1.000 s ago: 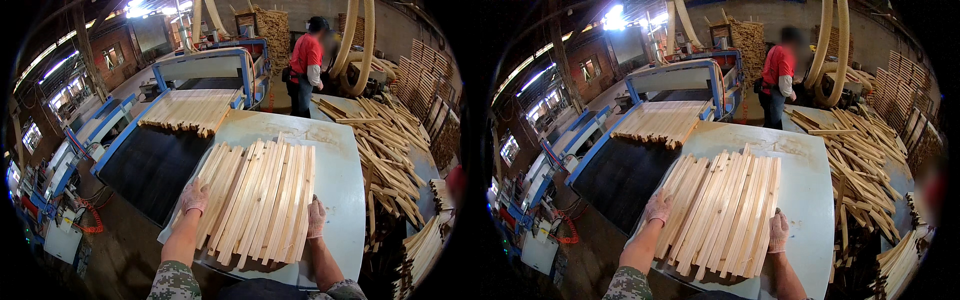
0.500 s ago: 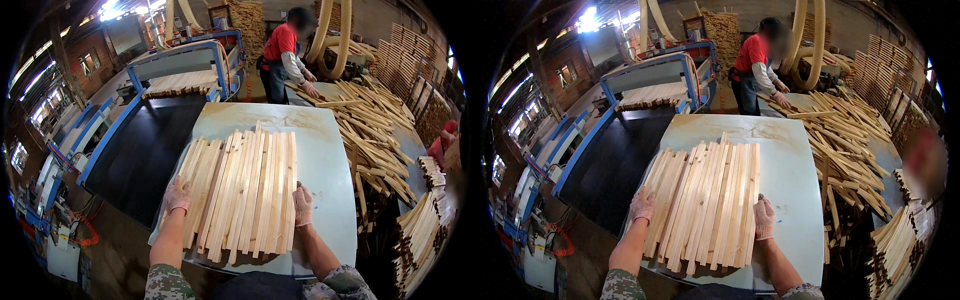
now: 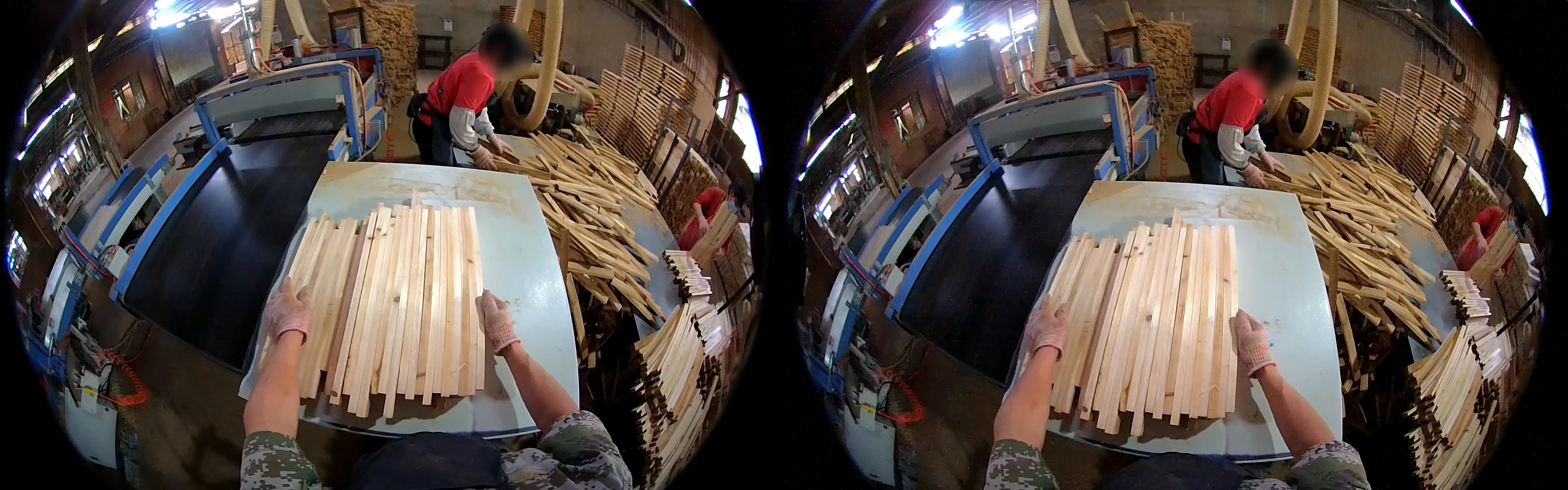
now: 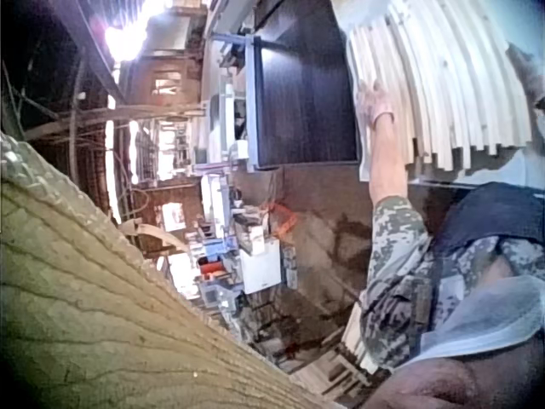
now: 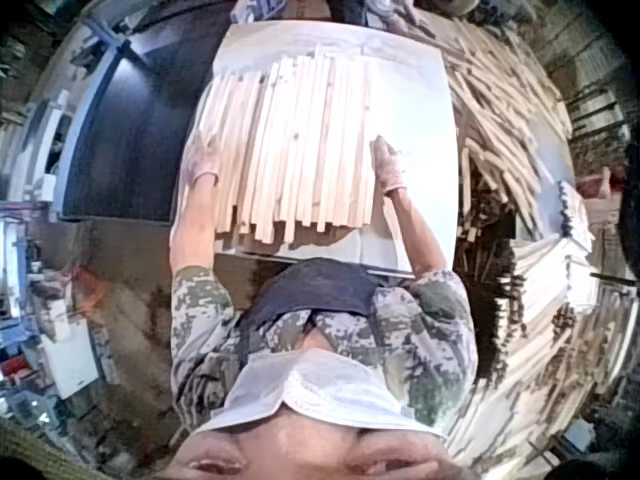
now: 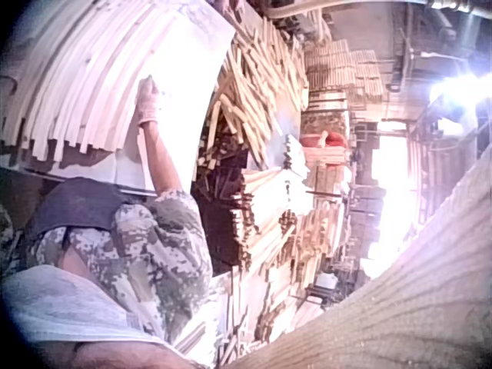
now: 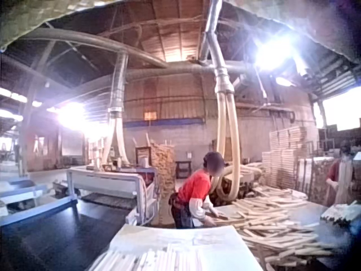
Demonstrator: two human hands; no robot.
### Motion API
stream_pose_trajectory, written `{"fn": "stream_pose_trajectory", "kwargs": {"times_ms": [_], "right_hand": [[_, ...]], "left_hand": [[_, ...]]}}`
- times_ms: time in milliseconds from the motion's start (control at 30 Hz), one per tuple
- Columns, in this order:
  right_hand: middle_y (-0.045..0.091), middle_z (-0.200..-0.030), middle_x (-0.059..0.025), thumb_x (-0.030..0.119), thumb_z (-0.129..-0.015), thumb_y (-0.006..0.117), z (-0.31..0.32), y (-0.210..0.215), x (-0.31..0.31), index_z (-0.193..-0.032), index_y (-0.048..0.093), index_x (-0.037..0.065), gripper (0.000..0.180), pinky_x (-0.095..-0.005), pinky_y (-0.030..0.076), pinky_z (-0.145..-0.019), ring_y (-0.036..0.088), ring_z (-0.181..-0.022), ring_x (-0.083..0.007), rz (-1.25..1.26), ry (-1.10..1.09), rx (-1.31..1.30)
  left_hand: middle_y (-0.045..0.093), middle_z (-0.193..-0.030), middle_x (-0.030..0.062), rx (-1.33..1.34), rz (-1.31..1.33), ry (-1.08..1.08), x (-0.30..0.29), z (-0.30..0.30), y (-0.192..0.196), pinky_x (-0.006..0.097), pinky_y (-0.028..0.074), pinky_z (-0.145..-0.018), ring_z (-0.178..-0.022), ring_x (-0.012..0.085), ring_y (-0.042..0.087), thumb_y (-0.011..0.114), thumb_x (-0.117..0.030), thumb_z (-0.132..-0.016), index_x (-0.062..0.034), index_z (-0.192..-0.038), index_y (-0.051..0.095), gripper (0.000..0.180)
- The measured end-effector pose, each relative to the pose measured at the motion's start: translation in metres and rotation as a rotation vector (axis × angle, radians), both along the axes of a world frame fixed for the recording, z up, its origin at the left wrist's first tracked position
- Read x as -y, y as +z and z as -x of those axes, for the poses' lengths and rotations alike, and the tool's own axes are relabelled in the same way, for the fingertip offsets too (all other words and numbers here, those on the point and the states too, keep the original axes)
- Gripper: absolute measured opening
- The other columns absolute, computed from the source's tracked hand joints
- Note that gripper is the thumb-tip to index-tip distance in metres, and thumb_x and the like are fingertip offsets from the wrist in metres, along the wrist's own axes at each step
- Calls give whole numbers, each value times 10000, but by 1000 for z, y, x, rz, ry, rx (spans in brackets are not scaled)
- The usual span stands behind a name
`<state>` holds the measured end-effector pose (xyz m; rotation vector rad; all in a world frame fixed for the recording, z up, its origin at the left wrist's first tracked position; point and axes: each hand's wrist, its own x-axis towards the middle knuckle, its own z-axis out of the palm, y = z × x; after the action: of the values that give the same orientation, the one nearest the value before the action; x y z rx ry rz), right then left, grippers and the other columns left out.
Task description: The person picks up wooden slats from a pile, aligns them into parallel groups on a table, and feeds them into a processing machine's conveyor belt by hand.
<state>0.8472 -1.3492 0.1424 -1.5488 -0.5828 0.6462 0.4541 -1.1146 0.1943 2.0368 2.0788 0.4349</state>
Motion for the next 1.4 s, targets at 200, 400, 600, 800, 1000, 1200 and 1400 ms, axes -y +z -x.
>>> {"fn": "stream_pose_trajectory", "kwargs": {"times_ms": [200, 400, 600, 800, 1000, 1200, 1400], "right_hand": [[711, -999, -59, 522, -1053, 574, 20, 64, 3, -1216, 693, -81, 636, -306, 508, -812, 619, -888, -131, 394, 67, -85], [714, -939, -203, 639, -963, 554, 21, 66, -14, -1078, 707, -101, 764, -375, 518, -857, 657, -917, -272, 623, 178, 270], [653, -811, -40, 457, -943, 684, 14, 42, -6, -934, 726, -41, 501, -336, 496, -704, 577, -785, -126, 430, 97, 97], [682, -893, -39, 372, -960, 740, 37, 39, -5, -1017, 697, -54, 432, -323, 497, -692, 613, -790, -134, 226, 109, -36], [656, -823, -21, 337, -963, 754, 43, 45, -10, -967, 686, -16, 359, -289, 477, -653, 589, -725, -114, 271, 72, -38], [684, -845, -13, 270, -953, 759, 23, 64, -24, -1026, 710, -12, 296, -276, 491, -637, 607, -718, -95, 350, 163, -154], [740, -959, -71, 308, -920, 783, -7, 39, -60, -1131, 695, -48, 423, -303, 551, -761, 689, -836, -149, 448, 282, -190]], "left_hand": [[600, -1403, 215, 2, 45, 3, -4, 6, 1, 484, 454, -1099, -1299, 369, 584, 530, -567, -1002, -175, -1566, 463, 691], [597, -1385, 226, -30, 4, -49, -15, 21, -21, 499, 457, -1084, -1302, 368, 575, 551, -585, -979, -156, -1578, 444, 744], [615, -1348, 234, 102, 77, -172, -17, 30, -11, 519, 453, -1070, -1271, 389, 592, 607, -581, -947, -145, -1595, 413, 805], [645, -1295, 229, 147, 56, -178, -36, 39, -2, 540, 455, -1040, -1215, 387, 625, 616, -573, -935, -139, -1596, 417, 815], [642, -1297, 224, 90, 79, -186, -56, 32, 15, 521, 467, -1036, -1209, 377, 625, 607, -598, -927, -135, -1590, 428, 828], [610, -1326, 219, -39, 115, -162, -56, 1, 17, 515, 446, -1069, -1225, 401, 592, 636, -569, -929, -138, -1558, 469, 781], [372, -1631, 275, -286, 68, -148, -63, -23, 13, 548, 237, -1257, -1518, 447, 340, 571, -564, -979, -75, -1591, 407, 800]]}}
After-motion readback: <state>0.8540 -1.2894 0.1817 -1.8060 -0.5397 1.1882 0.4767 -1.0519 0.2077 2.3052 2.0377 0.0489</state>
